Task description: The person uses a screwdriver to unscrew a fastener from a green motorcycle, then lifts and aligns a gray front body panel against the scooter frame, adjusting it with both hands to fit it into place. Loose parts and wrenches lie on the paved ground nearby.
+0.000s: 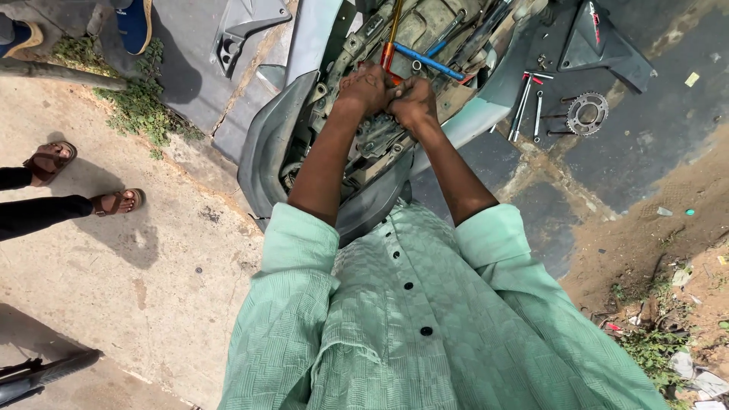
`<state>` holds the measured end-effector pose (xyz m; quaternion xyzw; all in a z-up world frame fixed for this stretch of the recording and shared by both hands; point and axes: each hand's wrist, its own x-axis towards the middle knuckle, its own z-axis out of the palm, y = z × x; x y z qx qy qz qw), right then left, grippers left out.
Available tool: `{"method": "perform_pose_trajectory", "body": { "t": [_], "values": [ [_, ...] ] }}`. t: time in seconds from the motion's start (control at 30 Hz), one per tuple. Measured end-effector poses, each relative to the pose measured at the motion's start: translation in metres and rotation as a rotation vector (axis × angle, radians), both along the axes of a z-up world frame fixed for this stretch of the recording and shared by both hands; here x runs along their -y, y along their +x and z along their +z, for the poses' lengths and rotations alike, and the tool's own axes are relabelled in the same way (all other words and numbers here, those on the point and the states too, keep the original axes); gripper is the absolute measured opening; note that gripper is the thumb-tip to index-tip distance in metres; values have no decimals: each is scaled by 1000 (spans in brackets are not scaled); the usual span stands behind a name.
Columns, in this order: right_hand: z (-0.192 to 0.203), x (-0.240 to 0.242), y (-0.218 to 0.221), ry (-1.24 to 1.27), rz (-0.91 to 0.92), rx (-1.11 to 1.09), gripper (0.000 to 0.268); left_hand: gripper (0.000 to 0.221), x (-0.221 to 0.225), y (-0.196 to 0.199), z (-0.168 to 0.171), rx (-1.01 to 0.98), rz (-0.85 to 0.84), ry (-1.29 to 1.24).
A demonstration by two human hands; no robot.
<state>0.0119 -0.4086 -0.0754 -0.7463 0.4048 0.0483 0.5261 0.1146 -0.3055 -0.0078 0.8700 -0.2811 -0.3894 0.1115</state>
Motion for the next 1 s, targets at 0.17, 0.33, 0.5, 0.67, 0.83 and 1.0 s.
{"method": "perform_pose_trajectory", "body": {
  "t": [0.17,0.33,0.5,0.67,0.83,1.0],
  "values": [
    [4,-2,-5,71,95,26,33,28,12,18,-101,-33,-150,125],
    [-3,-5,-14,-109,258,-8,27,22,-5,14,-72,136,-247,8],
    [10,-7,-17,-103,270,-51,29,23,-35,44,-48,327,-428,166],
    [16,-11,-8,25,128,4,25,43,-16,24,-45,391,-253,-326],
    [25,-10,-2,32,101,-18,27,24,-3,12,-28,65,-113,-28],
    [24,-5,-1,-22,146,-64,23,24,-2,6,-85,74,-79,-62]
  ]
}}
